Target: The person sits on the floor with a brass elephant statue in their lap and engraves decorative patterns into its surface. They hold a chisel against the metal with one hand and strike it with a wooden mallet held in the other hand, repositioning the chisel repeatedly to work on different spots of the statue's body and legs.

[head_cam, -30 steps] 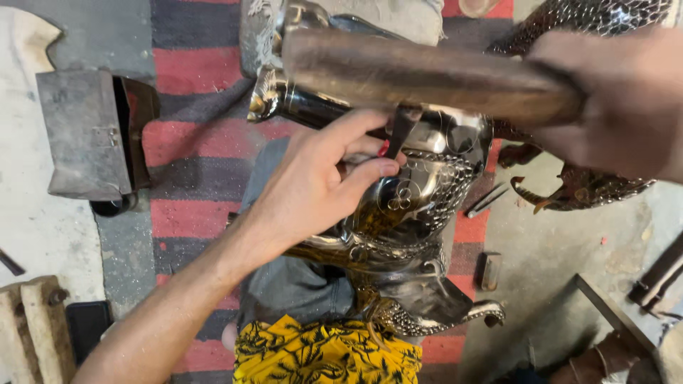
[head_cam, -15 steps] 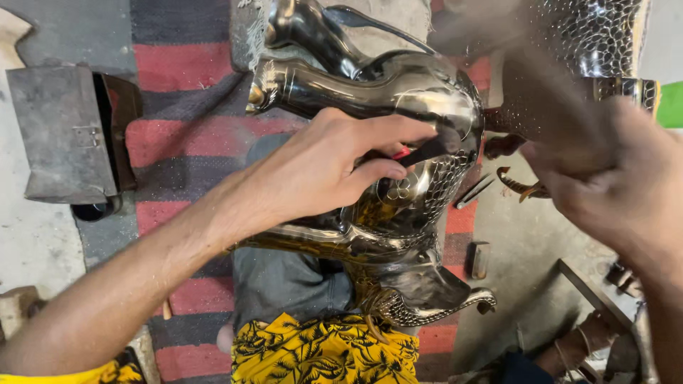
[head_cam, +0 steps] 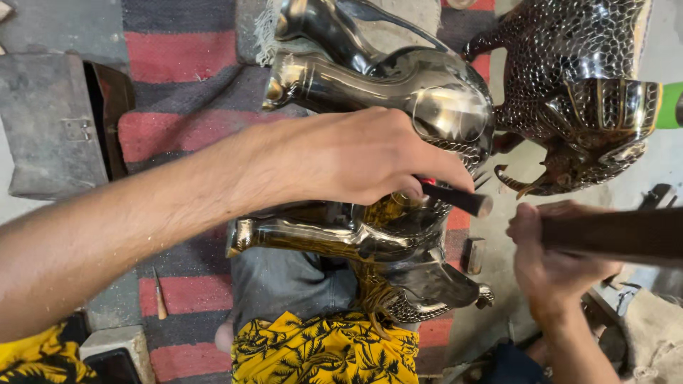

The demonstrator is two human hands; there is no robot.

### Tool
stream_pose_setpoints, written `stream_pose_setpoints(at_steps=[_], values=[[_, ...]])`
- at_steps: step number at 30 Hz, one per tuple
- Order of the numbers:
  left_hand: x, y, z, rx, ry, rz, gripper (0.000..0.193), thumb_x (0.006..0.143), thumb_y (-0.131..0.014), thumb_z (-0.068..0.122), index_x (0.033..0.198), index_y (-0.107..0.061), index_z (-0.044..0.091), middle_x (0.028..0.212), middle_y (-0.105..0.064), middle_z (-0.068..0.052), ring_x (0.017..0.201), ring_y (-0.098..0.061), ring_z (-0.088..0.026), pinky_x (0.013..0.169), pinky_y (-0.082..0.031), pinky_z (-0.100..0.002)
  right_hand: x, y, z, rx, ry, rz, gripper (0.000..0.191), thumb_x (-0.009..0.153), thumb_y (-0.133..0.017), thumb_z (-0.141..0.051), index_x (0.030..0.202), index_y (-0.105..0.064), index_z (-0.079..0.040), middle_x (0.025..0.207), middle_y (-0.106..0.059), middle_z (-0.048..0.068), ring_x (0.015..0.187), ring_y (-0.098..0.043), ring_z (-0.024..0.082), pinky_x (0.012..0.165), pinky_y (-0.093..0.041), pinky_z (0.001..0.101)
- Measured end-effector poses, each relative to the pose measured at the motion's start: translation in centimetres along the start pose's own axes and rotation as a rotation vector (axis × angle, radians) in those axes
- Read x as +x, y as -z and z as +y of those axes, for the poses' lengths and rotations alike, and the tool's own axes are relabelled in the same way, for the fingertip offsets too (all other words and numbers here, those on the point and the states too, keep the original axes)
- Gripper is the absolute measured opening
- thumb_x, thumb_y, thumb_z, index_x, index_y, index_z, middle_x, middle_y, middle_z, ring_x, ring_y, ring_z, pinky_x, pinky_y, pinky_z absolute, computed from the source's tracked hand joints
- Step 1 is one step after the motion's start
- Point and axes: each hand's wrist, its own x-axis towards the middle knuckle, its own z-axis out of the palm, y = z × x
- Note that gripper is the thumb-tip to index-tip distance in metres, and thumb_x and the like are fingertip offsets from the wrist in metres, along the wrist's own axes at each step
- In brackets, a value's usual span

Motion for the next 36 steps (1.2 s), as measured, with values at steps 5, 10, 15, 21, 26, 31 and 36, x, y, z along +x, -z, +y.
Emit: stream_pose_setpoints(at_steps=[5, 10, 15, 21, 26, 31, 36], values=[[0.4, 0.3, 0.7, 0.022, 0.014, -0.116, 0.048, 0.089, -0.062, 0.004, 0.132, -0.064, 0.025, 0.102, -0.079, -0.006, 0.089, -0.079, -0.022, 0.074, -0.06, -0.043, -1.8, 0.6, 1.5, -0.31, 0.252, -0.008, 0.029, 0.088, -0.08, -0.016, 0.106, -0.06, -0.003, 0.087, -0.07, 0.008, 0.073, -0.072, 0.018, 0.069, -0.059, 0.0308], [0.5, 0.6, 1.5, 0.124, 0.16, -0.223, 0.048, 0.089, -0.067, 0.007, 0.128, -0.067, 0.033, 0.095, -0.079, -0.003, 0.086, -0.076, -0.029, 0.069, -0.057, -0.046, -2.0, 2.4, 3.0, -0.68, 0.421, -0.136, 0.026, 0.094, -0.087, -0.007, 0.097, -0.062, 0.0, 0.086, -0.071, 0.016, 0.07, -0.068, 0.023, 0.065, -0.052, 0.0332], [0.5, 0.2, 1.3, 0.084, 0.068, -0.147, 0.066, 0.076, -0.06, -0.011, 0.129, -0.066, 0.028, 0.091, -0.078, -0.007, 0.086, -0.078, -0.025, 0.068, -0.059, -0.045, -1.7, 3.4, 3.9, -0.627, 0.434, -0.212, 0.027, 0.098, -0.086, -0.008, 0.099, -0.06, 0.001, 0.087, -0.069, 0.014, 0.074, -0.069, 0.021, 0.07, -0.053, 0.03], [-1.6, -0.8, 1.1, -0.028, 0.098, 0.215, 0.047, 0.092, -0.073, 0.007, 0.136, -0.059, 0.016, 0.104, -0.078, -0.013, 0.091, -0.078, -0.031, 0.075, -0.058, -0.044, -0.6, 3.4, 3.1, -0.406, -0.25, -0.364, 0.013, 0.093, -0.078, -0.005, 0.086, -0.068, -0.001, 0.065, -0.067, 0.01, 0.054, -0.061, 0.018, 0.054, -0.047, 0.033], [-2.3, -1.5, 0.7, -0.069, 0.128, 0.373, 0.05, 0.095, -0.076, 0.012, 0.139, -0.054, 0.009, 0.107, -0.077, -0.015, 0.099, -0.078, -0.033, 0.078, -0.061, -0.04, 1.6, 2.7, 1.6, 0.21, -0.325, -0.381, 0.021, 0.081, -0.068, 0.001, 0.094, -0.053, -0.008, 0.073, -0.069, 0.011, 0.062, -0.069, 0.018, 0.054, -0.057, 0.0301], [-2.3, -0.8, 0.4, -0.027, 0.158, 0.259, 0.045, 0.093, -0.076, 0.012, 0.135, -0.061, 0.009, 0.104, -0.077, -0.016, 0.089, -0.077, -0.035, 0.074, -0.058, -0.042, 3.4, 2.4, 0.2, -0.048, -0.33, -0.433, 0.02, 0.088, -0.072, -0.001, 0.103, -0.059, -0.003, 0.073, -0.07, 0.012, 0.059, -0.069, 0.022, 0.047, -0.053, 0.0327], [-2.0, 0.1, 0.5, -0.03, 0.127, 0.189, 0.045, 0.093, -0.074, 0.012, 0.137, -0.061, 0.01, 0.107, -0.077, -0.014, 0.094, -0.075, -0.035, 0.077, -0.058, -0.043, 5.2, 2.9, -1.4, -0.543, 0.102, -0.458, 0.025, 0.088, -0.076, 0.001, 0.107, -0.06, 0.005, 0.078, -0.068, 0.013, 0.069, -0.071, 0.02, 0.062, -0.056, 0.0317]])
